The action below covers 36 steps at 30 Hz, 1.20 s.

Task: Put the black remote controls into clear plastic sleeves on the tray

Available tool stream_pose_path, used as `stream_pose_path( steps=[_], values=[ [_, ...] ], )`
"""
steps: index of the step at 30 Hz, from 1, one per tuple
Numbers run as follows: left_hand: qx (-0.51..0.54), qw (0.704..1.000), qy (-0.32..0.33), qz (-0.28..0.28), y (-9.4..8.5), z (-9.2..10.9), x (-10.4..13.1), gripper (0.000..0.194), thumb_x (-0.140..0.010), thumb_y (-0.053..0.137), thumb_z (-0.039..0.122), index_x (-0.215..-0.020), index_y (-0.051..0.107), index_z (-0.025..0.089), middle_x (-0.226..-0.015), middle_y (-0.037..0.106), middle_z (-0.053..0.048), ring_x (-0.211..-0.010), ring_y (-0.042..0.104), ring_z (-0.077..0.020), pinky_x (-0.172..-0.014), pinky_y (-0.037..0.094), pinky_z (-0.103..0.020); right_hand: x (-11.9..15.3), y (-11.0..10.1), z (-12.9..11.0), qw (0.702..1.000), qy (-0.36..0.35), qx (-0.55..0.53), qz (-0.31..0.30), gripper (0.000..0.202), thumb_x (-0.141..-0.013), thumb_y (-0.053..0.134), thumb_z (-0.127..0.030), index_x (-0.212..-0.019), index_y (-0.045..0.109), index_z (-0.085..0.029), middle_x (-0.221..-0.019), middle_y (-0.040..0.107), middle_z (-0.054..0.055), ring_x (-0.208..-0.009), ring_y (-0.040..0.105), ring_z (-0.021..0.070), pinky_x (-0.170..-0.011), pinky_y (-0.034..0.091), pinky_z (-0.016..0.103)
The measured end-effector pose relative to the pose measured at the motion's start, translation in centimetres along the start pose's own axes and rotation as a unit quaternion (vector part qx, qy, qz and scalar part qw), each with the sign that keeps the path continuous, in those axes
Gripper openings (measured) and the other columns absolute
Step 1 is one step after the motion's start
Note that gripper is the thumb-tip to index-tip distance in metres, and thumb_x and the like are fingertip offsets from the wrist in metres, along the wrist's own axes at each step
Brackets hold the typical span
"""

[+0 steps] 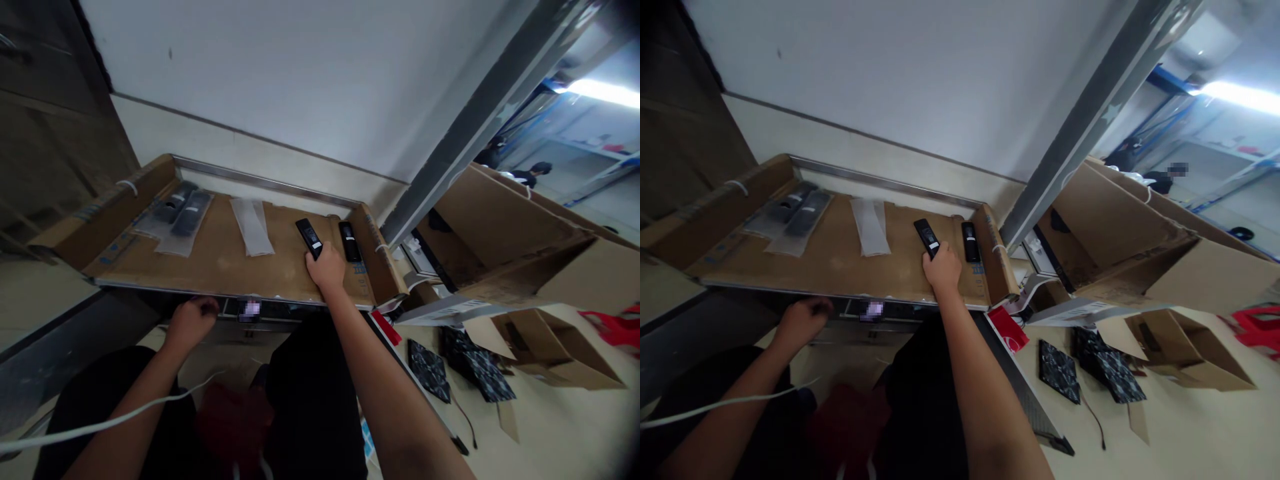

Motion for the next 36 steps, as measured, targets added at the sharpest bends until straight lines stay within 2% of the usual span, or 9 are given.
stream_pose_path(
  steps=[3,9,14,18,24,30,33,36],
  values=[
    [-0.010,1.000,-0.005,-0.008,0.0,0.2,0.0,0.025,-0.071,0.049,0.029,-0.070,0.073,0.025,-0.081,0.076,-0.003,-0.085,0.069,-0.0258,-0.075,0.045,-0.031,0.0,0.0,0.0,1.000,0.002,0.001,-0.002,0.034,-0.094,0.056,-0.045,-0.112,0.057,-0.016,-0.110,0.070,0.015,-0.103,0.067,0.0286,-0.086,0.049,0.036],
    [0.012,1.000,-0.005,0.014,-0.2,-0.3,-0.2,0.021,-0.064,0.047,0.026,-0.061,0.068,0.024,-0.068,0.072,-0.003,-0.076,0.067,-0.0253,-0.071,0.045,-0.031,0.0,-0.1,-0.1,1.000,-0.001,-0.002,0.003,0.034,-0.093,0.057,-0.044,-0.113,0.056,-0.016,-0.110,0.071,0.014,-0.103,0.068,0.0288,-0.086,0.050,0.036],
    [0.046,0.999,-0.008,0.027,-0.2,-0.4,-0.1,0.023,-0.070,0.051,0.032,-0.071,0.073,0.025,-0.078,0.076,-0.003,-0.083,0.069,-0.0253,-0.075,0.047,-0.030,0.0,0.0,0.0,1.000,0.005,-0.001,-0.010,0.034,-0.094,0.056,-0.044,-0.113,0.056,-0.016,-0.110,0.070,0.016,-0.105,0.067,0.0289,-0.087,0.050,0.036],
    [0.020,0.999,-0.016,0.018,-0.2,0.0,0.1,0.022,-0.067,0.048,0.029,-0.063,0.070,0.024,-0.068,0.072,-0.003,-0.073,0.067,-0.0243,-0.068,0.044,-0.030,0.0,0.0,0.0,1.000,0.001,-0.002,-0.001,0.035,-0.093,0.057,-0.045,-0.114,0.056,-0.017,-0.111,0.070,0.015,-0.104,0.068,0.0289,-0.086,0.050,0.036],
    [0.020,1.000,-0.005,0.009,-0.2,0.1,0.0,0.021,-0.065,0.047,0.029,-0.060,0.067,0.024,-0.064,0.069,-0.002,-0.069,0.064,-0.0229,-0.066,0.043,-0.029,0.0,0.0,-0.1,1.000,0.002,0.005,-0.002,0.034,-0.094,0.056,-0.045,-0.113,0.056,-0.017,-0.110,0.070,0.015,-0.104,0.068,0.0287,-0.086,0.050,0.036],
    [0.047,0.999,-0.006,0.021,0.2,-0.8,-0.3,0.021,-0.064,0.047,0.028,-0.062,0.067,0.024,-0.067,0.071,-0.003,-0.074,0.067,-0.0245,-0.070,0.045,-0.031,0.0,0.0,-0.1,1.000,0.010,0.007,-0.011,0.035,-0.094,0.057,-0.046,-0.113,0.056,-0.017,-0.110,0.070,0.015,-0.104,0.068,0.0287,-0.086,0.050,0.036],
    [0.068,0.997,-0.013,0.027,0.2,-0.8,-0.3,0.023,-0.068,0.049,0.033,-0.067,0.070,0.023,-0.074,0.074,-0.004,-0.079,0.068,-0.0251,-0.073,0.046,-0.032,0.0,0.0,0.0,1.000,0.009,0.005,-0.011,0.034,-0.094,0.057,-0.046,-0.112,0.057,-0.017,-0.111,0.070,0.016,-0.104,0.068,0.0285,-0.086,0.050,0.036],
    [0.063,0.998,-0.018,0.021,0.2,-0.5,-0.1,0.024,-0.069,0.048,0.035,-0.066,0.069,0.023,-0.071,0.072,-0.004,-0.075,0.067,-0.0248,-0.070,0.045,-0.032,0.0,-0.1,0.0,1.000,0.004,0.004,-0.002,0.034,-0.094,0.058,-0.045,-0.111,0.057,-0.017,-0.109,0.071,0.015,-0.103,0.068,0.0287,-0.085,0.050,0.035]
  ],
)
Point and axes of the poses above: each hand's wrist, its own x-axis away from the middle knuckle, its own y-axis out of the palm, z = x × y, the point moved 6 cm from there along -x, towards the middle knuckle
